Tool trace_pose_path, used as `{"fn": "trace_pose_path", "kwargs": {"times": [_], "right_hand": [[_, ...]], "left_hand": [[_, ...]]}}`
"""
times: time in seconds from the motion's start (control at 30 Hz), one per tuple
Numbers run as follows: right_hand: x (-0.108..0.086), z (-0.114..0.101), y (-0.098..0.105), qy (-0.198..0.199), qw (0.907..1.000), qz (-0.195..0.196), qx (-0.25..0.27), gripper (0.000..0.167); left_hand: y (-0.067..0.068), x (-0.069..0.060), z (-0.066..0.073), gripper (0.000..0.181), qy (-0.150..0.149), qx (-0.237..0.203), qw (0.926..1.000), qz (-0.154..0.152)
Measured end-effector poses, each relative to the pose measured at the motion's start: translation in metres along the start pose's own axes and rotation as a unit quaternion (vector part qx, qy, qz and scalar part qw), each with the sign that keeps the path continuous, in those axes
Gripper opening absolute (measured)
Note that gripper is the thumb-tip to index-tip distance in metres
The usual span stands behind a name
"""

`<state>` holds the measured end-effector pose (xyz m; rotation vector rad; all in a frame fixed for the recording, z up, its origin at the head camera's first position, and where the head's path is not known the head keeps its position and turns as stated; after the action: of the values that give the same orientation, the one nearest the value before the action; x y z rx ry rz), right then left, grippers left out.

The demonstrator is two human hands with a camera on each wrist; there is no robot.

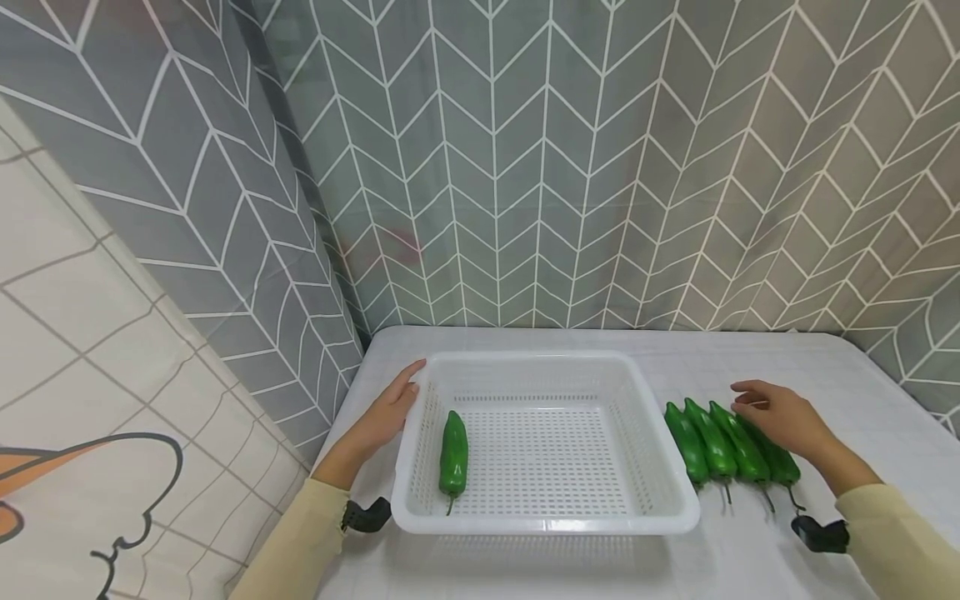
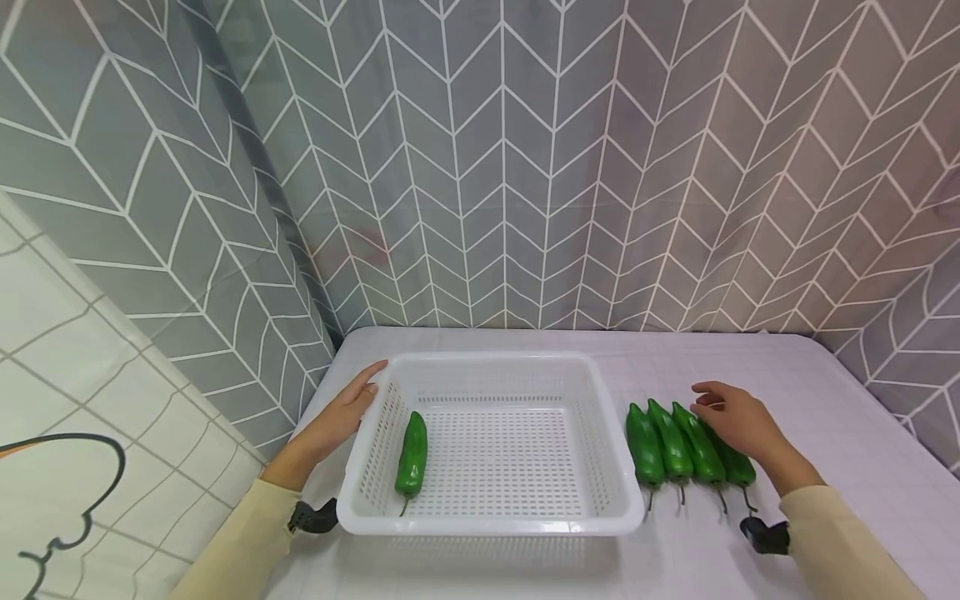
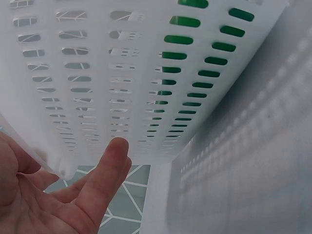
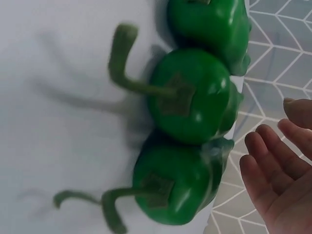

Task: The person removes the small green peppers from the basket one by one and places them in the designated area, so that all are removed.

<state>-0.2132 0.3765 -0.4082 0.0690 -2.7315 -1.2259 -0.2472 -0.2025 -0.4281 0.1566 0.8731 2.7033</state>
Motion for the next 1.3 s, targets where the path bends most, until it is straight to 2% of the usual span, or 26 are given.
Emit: {"fn": "trace_pose_path", "kwargs": {"times": [0.27, 0.53, 0.77, 1.3], "right_hand": [[0.003, -0.008, -0.007, 0.004, 0.9999, 0.004, 0.016, 0.04], [0.005, -0.015, -0.005, 0.027, 0.9992, 0.017, 0.023, 0.04], [0.009, -0.027, -0.002, 0.02, 0.9988, 0.016, 0.043, 0.044], [0.018, -0.06, 0.003, 0.067, 0.9953, 0.026, 0.065, 0.043]], "left_hand": [[0.0, 0.0, 0.0, 0.051, 0.004, -0.001, 1.0, 0.001], [0.0, -0.001, 0.0, 0.051, 0.002, -0.003, 1.0, 0.001], [0.0, 0.0, 0.0, 0.051, 0.0, -0.004, 1.0, 0.001], [0.0, 0.001, -0.003, 0.052, -0.001, -0.005, 1.0, -0.001]]}}
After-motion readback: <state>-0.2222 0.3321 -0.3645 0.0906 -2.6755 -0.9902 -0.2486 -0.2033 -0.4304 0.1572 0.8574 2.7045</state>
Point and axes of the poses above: each hand's wrist, its own x-axis towards the middle knuckle, its own y-axis out of the back of the hand, z = x × y, the point moved 1 cm from there along x, towards the middle knuckle, and after that the axes turned 15 degrees about x, right-handed, at the moved point
